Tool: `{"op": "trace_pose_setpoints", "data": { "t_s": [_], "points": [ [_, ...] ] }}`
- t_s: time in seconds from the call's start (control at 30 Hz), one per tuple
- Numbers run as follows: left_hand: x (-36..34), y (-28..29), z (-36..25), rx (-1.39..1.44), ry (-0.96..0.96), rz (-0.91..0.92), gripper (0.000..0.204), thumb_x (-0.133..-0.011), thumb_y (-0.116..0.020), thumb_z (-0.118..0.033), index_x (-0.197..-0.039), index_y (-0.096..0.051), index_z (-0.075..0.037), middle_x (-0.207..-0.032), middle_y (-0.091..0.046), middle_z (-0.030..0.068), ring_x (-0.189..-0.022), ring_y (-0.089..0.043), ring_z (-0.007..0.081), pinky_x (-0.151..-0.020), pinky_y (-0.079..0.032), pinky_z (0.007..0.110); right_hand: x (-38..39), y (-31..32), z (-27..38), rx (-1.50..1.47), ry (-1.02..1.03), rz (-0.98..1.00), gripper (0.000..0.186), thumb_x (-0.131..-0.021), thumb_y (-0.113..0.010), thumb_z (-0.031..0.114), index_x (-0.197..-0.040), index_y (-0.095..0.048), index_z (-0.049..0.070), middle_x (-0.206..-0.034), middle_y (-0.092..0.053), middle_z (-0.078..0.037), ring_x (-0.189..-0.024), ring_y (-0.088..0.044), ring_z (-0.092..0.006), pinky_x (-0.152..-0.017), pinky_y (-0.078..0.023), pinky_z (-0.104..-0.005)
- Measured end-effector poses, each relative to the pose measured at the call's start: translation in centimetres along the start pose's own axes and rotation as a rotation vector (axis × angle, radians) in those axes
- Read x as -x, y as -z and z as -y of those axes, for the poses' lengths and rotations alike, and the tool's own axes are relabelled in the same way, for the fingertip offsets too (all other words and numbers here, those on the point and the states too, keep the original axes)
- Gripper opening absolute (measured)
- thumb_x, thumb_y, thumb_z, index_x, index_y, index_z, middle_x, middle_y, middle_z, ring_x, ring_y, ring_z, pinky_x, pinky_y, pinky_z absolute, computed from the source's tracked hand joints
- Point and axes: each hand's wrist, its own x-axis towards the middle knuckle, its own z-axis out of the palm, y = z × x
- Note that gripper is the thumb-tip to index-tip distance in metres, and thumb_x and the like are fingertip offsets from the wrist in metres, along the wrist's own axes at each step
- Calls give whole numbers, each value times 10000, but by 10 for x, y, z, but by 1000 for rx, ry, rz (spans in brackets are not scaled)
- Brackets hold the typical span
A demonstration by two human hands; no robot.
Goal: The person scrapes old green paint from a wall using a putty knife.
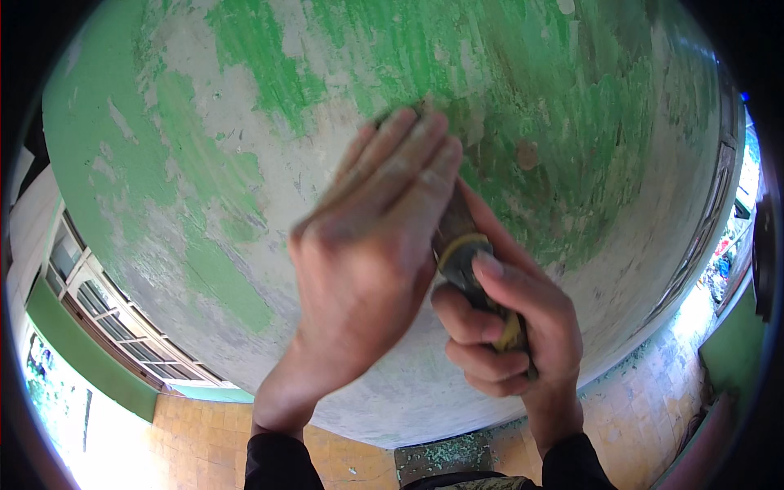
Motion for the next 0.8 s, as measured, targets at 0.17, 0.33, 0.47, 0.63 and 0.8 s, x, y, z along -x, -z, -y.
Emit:
{"op": "trace_pose_setpoints", "data": {
  "t_s": [0.17,0.33,0.47,0.63,0.8],
  "points": [
    [10,10,-9,1,33,48,316,-832,-670,74,-1109,-781,-28,-1186,-749,145,-1176,-695,332,-1072,-529,470,14,-5,-12,-30,-65,-47,687,-1085,-469,272,-1659,-95,335,-690,-364,-33,-391,-241,-52,-293,-178,-212],
    [4,11,-2,31,37,26,343,-794,-652,96,-1093,-778,-17,-1170,-751,161,-1174,-697,342,-1052,-538,468,12,-10,-7,-44,-55,-21,683,-1088,-467,258,-1658,-100,338,-691,-364,-34,-390,-245,-54,-289,-186,-207],
    [17,5,2,17,46,9,354,-782,-651,114,-1088,-779,-11,-1174,-753,148,-1164,-700,346,-1060,-534,476,3,7,-13,-35,-48,39,674,-1091,-446,238,-1663,-94,285,-715,-395,-39,-397,-282,-64,-302,-217,-216],
    [12,11,1,7,44,37,370,-795,-643,118,-1106,-782,-27,-1186,-752,132,-1191,-687,329,-1085,-521,473,6,5,-15,-45,-28,85,672,-1091,-438,224,-1668,-95,235,-741,-428,-45,-411,-317,-75,-316,-245,-222],
    [-1,15,9,-26,27,7,353,-818,-652,97,-1119,-781,-35,-1184,-752,133,-1195,-686,319,-1095,-514,472,-6,-15,-6,15,-9,18,674,-1092,-451,260,-1659,-93,334,-693,-357,-21,-405,-249,-44,-290,-174,-209]
  ]
}}
